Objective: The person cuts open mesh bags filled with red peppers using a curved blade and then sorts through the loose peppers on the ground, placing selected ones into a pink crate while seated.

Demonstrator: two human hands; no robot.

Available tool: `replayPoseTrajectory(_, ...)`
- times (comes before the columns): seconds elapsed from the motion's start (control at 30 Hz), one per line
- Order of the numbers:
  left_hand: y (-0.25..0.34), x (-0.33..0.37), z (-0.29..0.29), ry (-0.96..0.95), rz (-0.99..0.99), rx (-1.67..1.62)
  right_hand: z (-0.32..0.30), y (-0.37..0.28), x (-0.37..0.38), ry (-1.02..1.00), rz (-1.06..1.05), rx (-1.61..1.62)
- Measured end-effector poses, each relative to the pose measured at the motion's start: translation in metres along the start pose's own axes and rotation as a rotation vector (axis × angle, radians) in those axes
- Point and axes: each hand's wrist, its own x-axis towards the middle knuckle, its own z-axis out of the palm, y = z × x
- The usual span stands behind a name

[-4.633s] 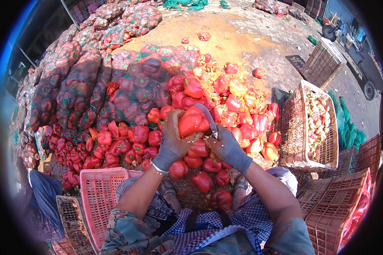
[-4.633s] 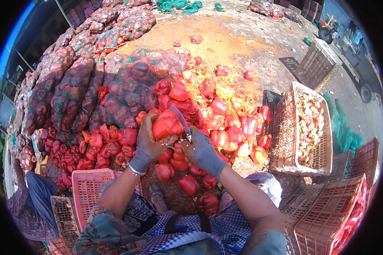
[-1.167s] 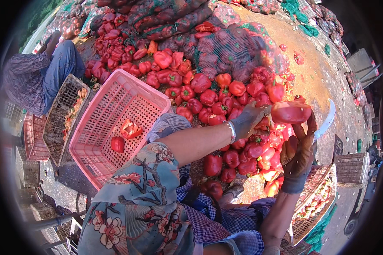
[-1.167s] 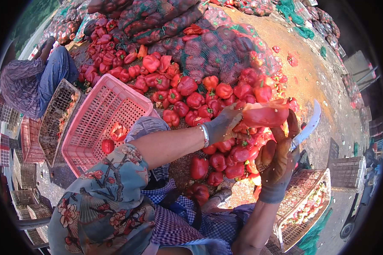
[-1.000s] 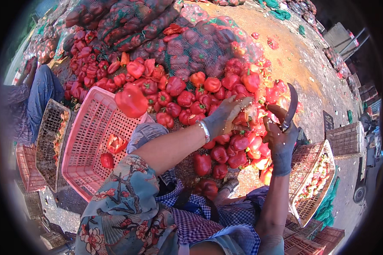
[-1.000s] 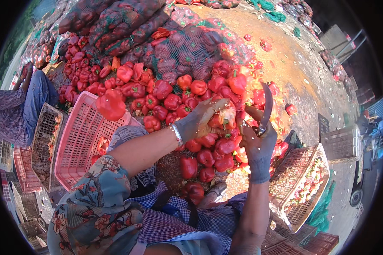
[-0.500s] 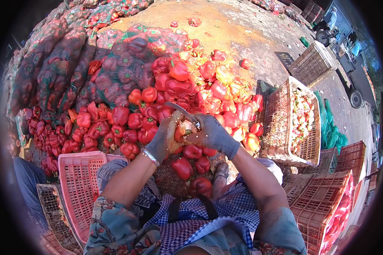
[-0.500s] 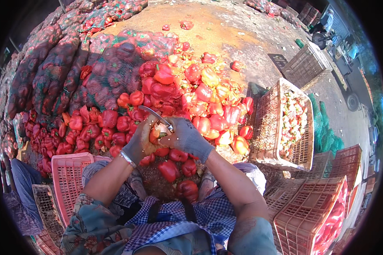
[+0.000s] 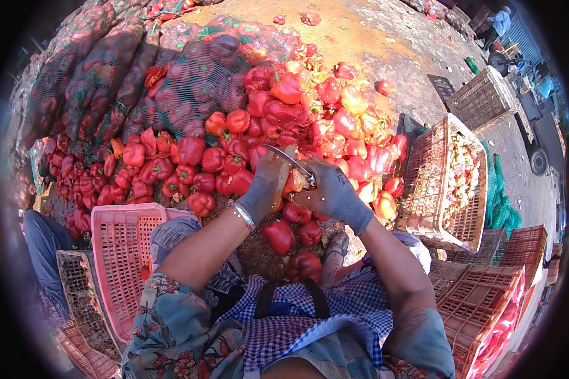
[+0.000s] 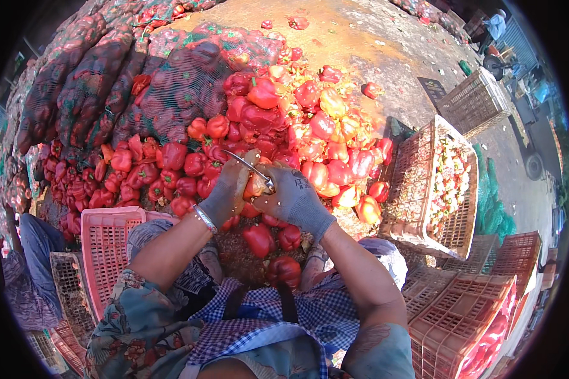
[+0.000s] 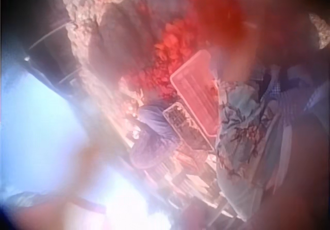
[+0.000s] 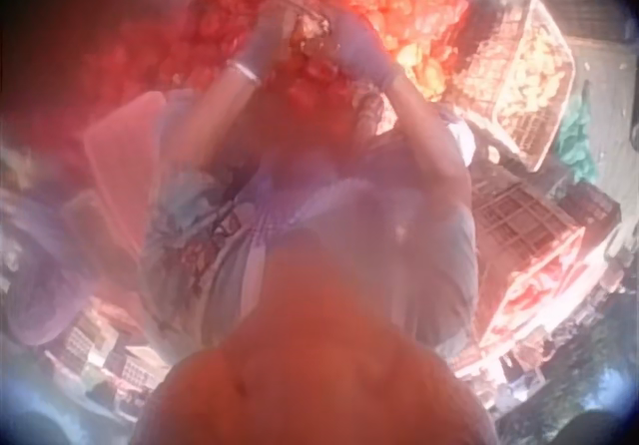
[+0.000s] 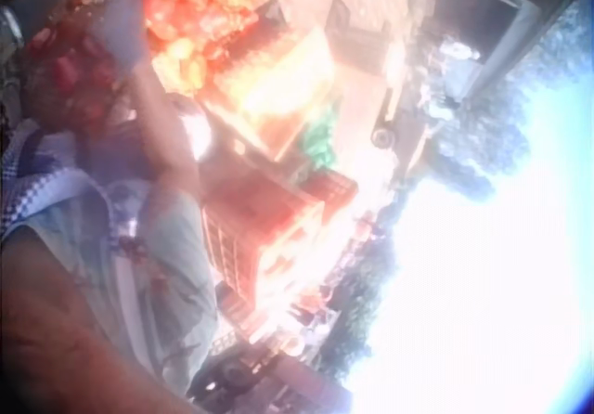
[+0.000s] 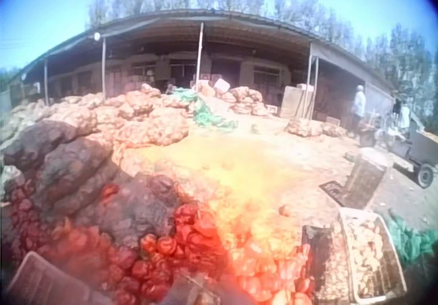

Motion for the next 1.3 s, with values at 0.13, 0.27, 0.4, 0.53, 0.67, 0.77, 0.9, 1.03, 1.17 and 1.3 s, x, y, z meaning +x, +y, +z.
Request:
replayPoseTrajectory(0.13, 0.023, -0.022, 0.027, 0.025, -0.055, 0.106, -0.002, 0.005, -0.002, -0.031, 0.023, -0.070)
replayPoseTrajectory(0.27, 0.032, -0.021, 0.026, -0.029, -0.062, 0.032, 0.006, 0.008, -0.008, 0.077, -0.059, -0.148)
replayPoseTrajectory(0.4, 0.034, -0.028, 0.033, -0.084, -0.104, -0.068, 0.000, 0.004, -0.017, 0.057, -0.073, -0.106)
replayPoseTrajectory(0.53, 0.021, -0.011, 0.006, -0.339, -0.007, 0.254, -0.002, 0.005, -0.023, 0.101, -0.154, 0.021)
replayPoseTrajectory(0.67, 0.019, -0.011, 0.012, -0.384, -0.173, -0.036, -0.012, 0.004, -0.026, 0.042, 0.026, 0.268)
replayPoseTrajectory(0.77, 0.017, -0.007, 0.007, -0.396, 0.528, 0.600, -0.019, -0.004, -0.035, 0.014, 0.209, 0.751)
replayPoseTrajectory(0.9, 0.028, -0.005, 0.020, -0.367, 0.023, 0.031, -0.035, 0.002, -0.042, 0.232, 0.257, 1.092)
replayPoseTrajectory(1.03, 0.039, -0.006, 0.008, -0.436, -0.102, -0.211, -0.087, 0.010, -0.067, 0.578, 0.348, 0.759)
replayPoseTrajectory(1.17, 0.051, -0.014, 0.022, -0.448, -0.095, -0.232, -0.179, 0.102, -0.153, 1.153, 0.101, -0.468)
replayPoseTrajectory(1.3, 0.045, -0.019, 0.034, -0.508, -0.050, -0.081, -0.169, 0.076, -0.169, 1.288, 0.266, -0.481)
